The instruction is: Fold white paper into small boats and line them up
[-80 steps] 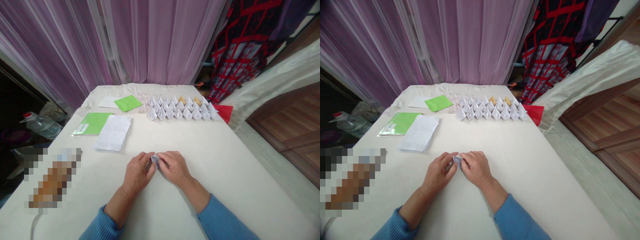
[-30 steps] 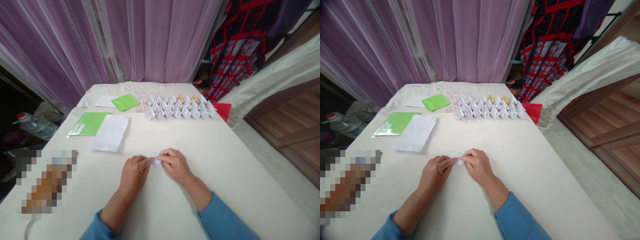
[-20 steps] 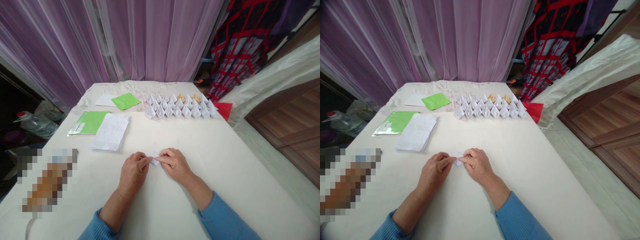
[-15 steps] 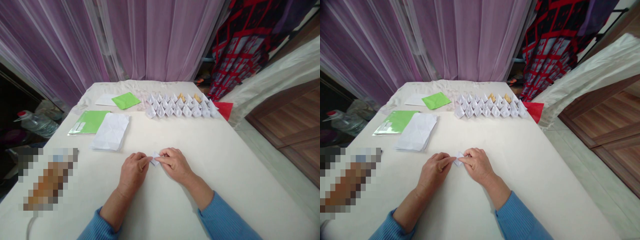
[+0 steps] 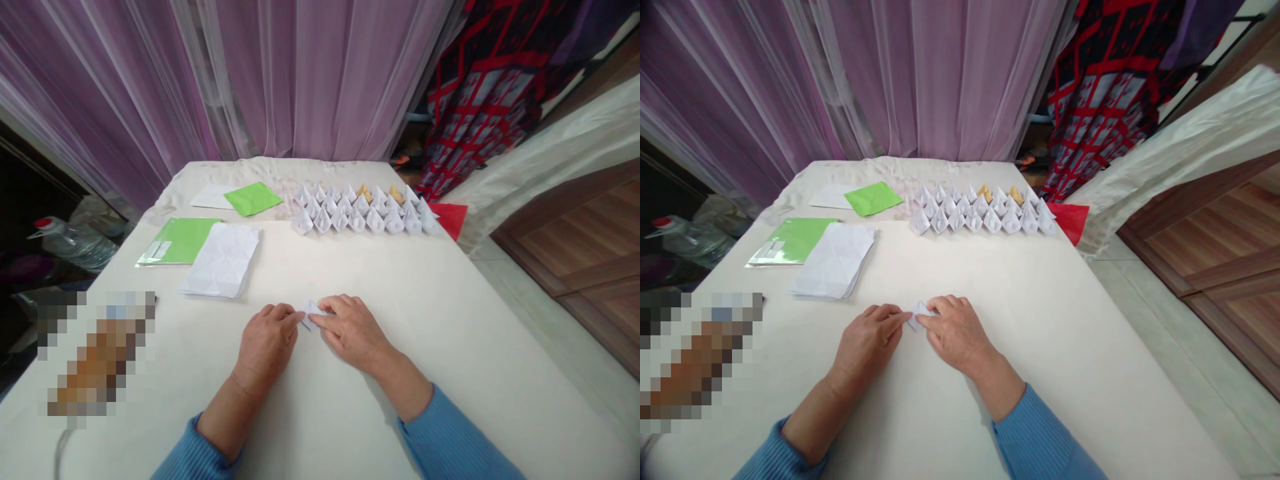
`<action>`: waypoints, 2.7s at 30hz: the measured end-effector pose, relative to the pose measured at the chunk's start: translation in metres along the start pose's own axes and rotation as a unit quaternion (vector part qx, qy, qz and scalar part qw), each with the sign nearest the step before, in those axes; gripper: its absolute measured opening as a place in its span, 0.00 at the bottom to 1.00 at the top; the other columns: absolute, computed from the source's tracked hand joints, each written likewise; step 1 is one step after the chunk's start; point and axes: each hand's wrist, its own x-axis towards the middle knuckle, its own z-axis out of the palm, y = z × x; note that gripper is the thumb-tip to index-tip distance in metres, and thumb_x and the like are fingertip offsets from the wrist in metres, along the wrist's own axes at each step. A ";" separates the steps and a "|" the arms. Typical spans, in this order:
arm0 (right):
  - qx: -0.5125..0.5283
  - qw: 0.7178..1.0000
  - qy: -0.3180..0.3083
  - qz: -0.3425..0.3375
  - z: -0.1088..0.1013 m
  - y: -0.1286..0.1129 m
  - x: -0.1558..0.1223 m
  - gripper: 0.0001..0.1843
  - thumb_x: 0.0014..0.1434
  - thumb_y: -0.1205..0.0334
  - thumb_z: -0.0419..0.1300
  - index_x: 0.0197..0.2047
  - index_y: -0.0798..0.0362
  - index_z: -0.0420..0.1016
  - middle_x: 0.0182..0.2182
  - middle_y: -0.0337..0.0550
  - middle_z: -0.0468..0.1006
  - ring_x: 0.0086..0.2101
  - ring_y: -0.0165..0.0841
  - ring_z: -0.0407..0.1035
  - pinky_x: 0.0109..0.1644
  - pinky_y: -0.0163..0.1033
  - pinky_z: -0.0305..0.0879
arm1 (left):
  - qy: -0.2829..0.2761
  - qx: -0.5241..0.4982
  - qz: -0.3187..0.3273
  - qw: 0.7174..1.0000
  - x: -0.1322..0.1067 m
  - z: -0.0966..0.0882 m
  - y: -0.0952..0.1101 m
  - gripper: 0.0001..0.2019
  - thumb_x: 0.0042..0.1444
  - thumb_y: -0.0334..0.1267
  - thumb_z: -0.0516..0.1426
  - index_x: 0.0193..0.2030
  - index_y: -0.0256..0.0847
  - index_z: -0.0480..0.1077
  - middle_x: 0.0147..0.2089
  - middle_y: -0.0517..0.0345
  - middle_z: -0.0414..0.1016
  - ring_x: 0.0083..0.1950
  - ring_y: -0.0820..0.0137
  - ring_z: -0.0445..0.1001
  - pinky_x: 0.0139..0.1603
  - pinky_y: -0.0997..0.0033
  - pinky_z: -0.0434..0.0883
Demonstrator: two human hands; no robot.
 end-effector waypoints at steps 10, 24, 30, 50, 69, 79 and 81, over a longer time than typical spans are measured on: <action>-0.026 1.000 -0.010 0.000 -0.002 -0.004 0.000 0.16 0.57 0.67 0.63 0.48 0.42 0.78 0.42 0.42 0.74 0.41 0.35 0.64 0.41 0.41 0.56 | 0.001 0.007 -0.036 0.999 -0.002 0.001 0.009 0.11 0.57 0.43 0.61 0.45 0.45 0.74 0.43 0.54 0.76 0.43 0.62 0.72 0.43 0.63 0.69; 0.036 0.998 0.045 0.007 0.005 0.003 -0.002 0.11 0.60 0.66 0.63 0.43 0.41 0.81 0.41 0.39 0.76 0.40 0.32 0.67 0.41 0.39 0.57 | -0.007 -0.006 -0.051 0.999 -0.001 -0.001 0.010 0.12 0.56 0.39 0.61 0.47 0.45 0.73 0.44 0.54 0.76 0.44 0.61 0.72 0.45 0.61 0.70; 0.035 0.998 0.044 0.013 0.004 0.002 0.000 0.10 0.60 0.66 0.62 0.40 0.41 0.81 0.39 0.39 0.77 0.39 0.32 0.66 0.40 0.39 0.56 | -0.006 -0.012 -0.059 0.998 -0.002 -0.001 0.010 0.12 0.56 0.38 0.60 0.48 0.45 0.72 0.46 0.53 0.74 0.44 0.61 0.73 0.45 0.61 0.71; 0.053 0.994 0.084 0.041 0.012 0.000 -0.001 0.08 0.60 0.65 0.62 0.38 0.43 0.82 0.37 0.39 0.77 0.38 0.32 0.67 0.41 0.39 0.57 | 0.010 -0.059 -0.035 0.998 0.000 0.000 -0.002 0.09 0.58 0.32 0.57 0.42 0.48 0.77 0.46 0.58 0.79 0.43 0.66 0.76 0.45 0.65 0.73; 0.042 0.997 0.058 0.035 0.008 -0.002 -0.001 0.11 0.63 0.61 0.58 0.46 0.46 0.80 0.42 0.44 0.77 0.43 0.34 0.67 0.46 0.40 0.60 | 0.011 -0.053 -0.058 0.997 -0.002 0.006 0.005 0.06 0.57 0.39 0.61 0.42 0.48 0.75 0.47 0.58 0.76 0.45 0.65 0.74 0.46 0.63 0.70; -0.056 0.997 -0.043 0.040 0.009 -0.008 -0.001 0.26 0.64 0.46 0.55 0.63 0.37 0.65 0.68 0.48 0.54 0.66 0.48 0.45 0.64 0.55 0.44 | 0.009 -0.041 -0.049 0.998 -0.004 0.005 0.008 0.04 0.58 0.37 0.61 0.40 0.49 0.76 0.51 0.60 0.76 0.46 0.65 0.73 0.46 0.62 0.71; -0.065 0.996 -0.046 0.050 0.010 -0.009 -0.001 0.26 0.64 0.45 0.55 0.64 0.37 0.65 0.68 0.48 0.55 0.66 0.48 0.44 0.65 0.55 0.43 | 0.006 -0.040 -0.050 0.998 -0.004 0.004 0.008 0.05 0.58 0.36 0.61 0.40 0.49 0.76 0.51 0.61 0.77 0.45 0.65 0.73 0.46 0.63 0.71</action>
